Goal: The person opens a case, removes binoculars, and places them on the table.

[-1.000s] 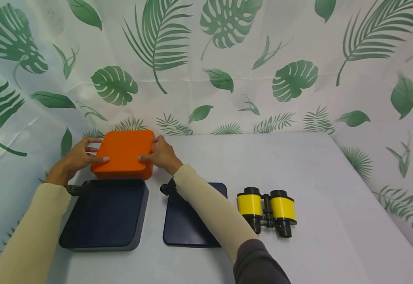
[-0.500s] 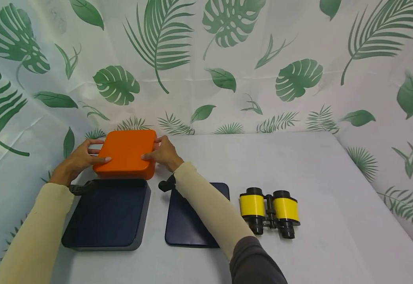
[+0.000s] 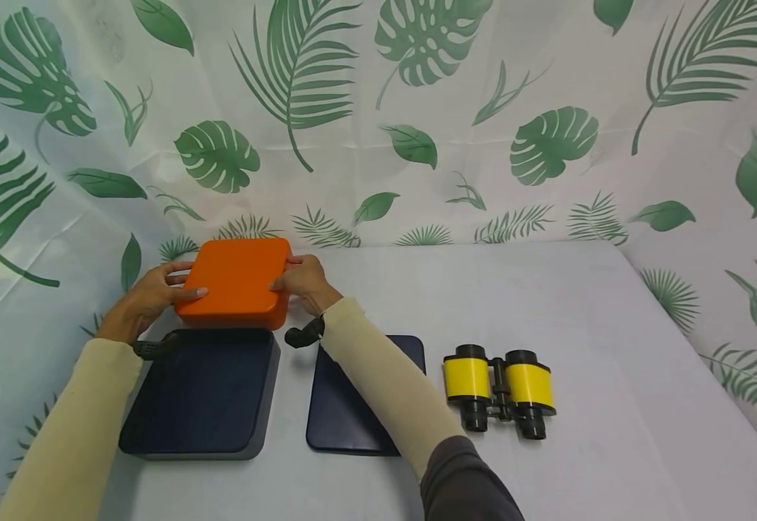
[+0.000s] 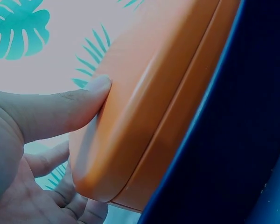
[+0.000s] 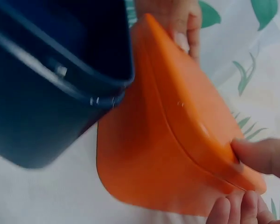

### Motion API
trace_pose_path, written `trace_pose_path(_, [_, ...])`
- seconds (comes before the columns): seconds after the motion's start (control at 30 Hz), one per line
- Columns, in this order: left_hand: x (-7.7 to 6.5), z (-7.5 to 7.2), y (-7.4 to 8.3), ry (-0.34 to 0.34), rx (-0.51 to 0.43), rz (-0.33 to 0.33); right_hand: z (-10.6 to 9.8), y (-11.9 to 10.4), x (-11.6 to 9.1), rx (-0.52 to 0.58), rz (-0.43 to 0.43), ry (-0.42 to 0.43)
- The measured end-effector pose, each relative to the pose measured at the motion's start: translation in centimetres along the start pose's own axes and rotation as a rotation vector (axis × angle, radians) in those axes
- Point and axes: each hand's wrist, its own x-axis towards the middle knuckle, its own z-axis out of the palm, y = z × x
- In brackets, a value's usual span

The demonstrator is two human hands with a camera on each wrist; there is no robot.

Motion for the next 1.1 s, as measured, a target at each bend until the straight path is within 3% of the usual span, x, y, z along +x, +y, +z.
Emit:
trace_pose_path(0.3, [-0.1, 0.5, -0.2, 0.012, 0.02, -0.001, -0.3, 0.5, 0.4, 0.07, 0.034, 0.008])
trace_pose_path(0.6, [-0.1, 0.4, -0.4, 0.005, 0.016, 0.044, -0.7, 0.5, 0.5, 0.107, 0.038, -0.008])
trace_pose_path(0.83, [-0.6, 0.3, -0.2, 0.031, 0.018, 0.048, -0.5, 0.5, 0.3, 0.051, -0.009, -0.006])
trace_pose_path(1.1, [-1.7, 0.5, -0.2, 0.071, 0.062, 0.093, 0.1, 0.6, -0.7, -0.109, -0.097, 0.022])
